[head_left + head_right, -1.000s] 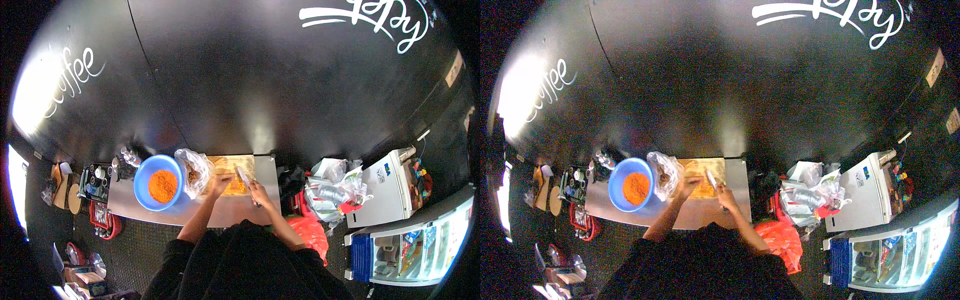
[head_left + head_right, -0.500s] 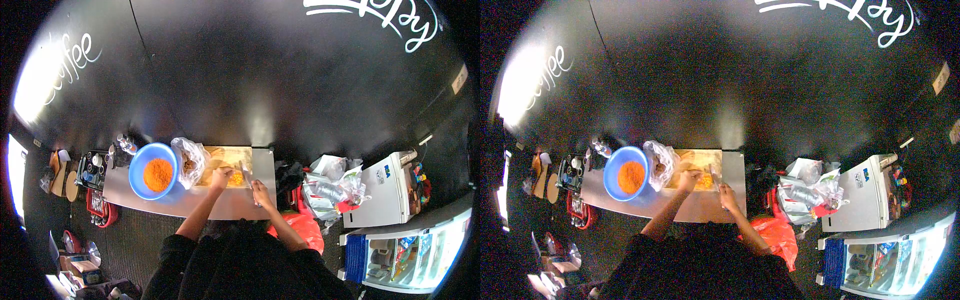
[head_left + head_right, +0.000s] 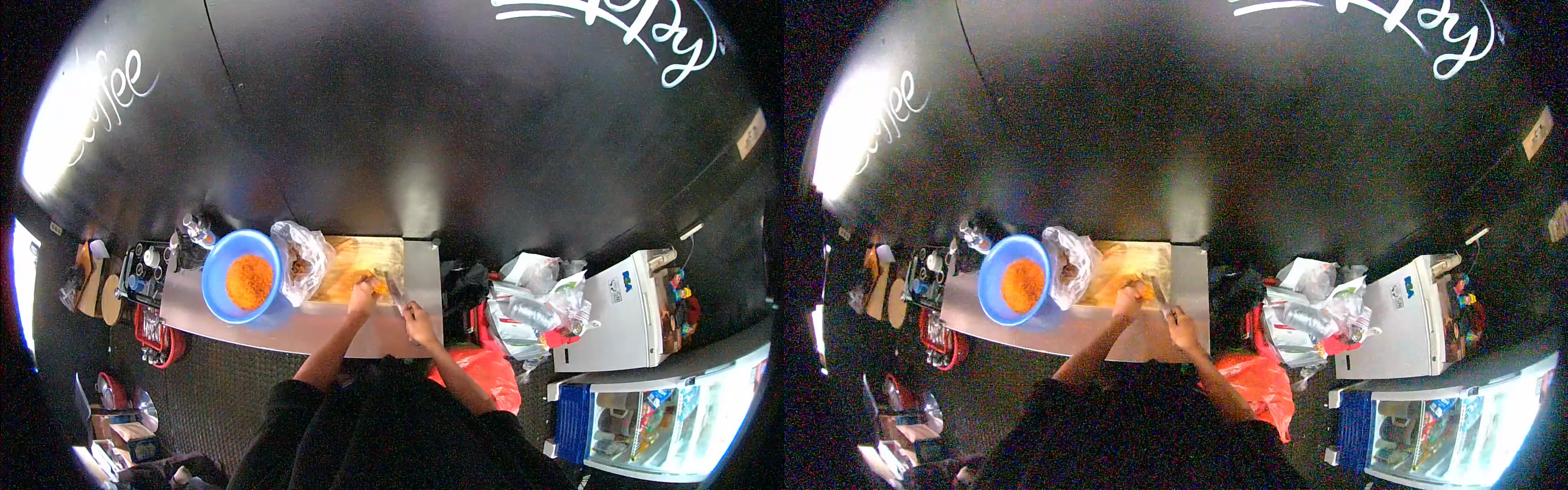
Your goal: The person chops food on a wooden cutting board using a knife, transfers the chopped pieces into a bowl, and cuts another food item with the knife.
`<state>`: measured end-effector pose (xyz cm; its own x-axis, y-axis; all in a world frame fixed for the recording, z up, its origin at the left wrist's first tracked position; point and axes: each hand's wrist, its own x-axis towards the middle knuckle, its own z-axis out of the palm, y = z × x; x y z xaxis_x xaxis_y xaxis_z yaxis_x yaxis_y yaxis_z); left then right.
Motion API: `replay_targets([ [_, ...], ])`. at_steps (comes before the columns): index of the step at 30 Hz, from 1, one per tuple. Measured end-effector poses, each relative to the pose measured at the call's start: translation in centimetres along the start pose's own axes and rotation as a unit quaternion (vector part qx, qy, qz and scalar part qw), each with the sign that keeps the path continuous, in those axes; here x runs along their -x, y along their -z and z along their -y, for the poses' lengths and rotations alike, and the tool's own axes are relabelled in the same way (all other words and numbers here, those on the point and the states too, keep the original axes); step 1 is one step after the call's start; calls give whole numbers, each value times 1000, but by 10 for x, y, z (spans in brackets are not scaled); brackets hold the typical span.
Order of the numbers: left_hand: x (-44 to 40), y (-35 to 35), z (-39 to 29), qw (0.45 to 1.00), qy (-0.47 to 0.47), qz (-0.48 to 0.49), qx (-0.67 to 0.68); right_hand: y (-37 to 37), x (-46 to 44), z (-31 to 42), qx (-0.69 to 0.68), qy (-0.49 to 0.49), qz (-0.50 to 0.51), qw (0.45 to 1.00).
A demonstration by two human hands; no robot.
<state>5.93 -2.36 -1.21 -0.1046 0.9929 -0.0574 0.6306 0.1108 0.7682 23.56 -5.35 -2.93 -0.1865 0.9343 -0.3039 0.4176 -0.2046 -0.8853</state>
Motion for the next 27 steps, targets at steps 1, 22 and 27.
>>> replay_targets([
  [1, 0, 2, -5, 1000, -1, 0, 0, -3, -2, -7, 36, 48, -26, 998],
  [22, -10, 27, 7, 989, -77, 109, -68, -57, 7, 22, 279, 55, -120, 951],
  [27, -16, 15, 15, 995, -52, 80, -38, -57, 8, 12, 309, 105, -177, 928],
])
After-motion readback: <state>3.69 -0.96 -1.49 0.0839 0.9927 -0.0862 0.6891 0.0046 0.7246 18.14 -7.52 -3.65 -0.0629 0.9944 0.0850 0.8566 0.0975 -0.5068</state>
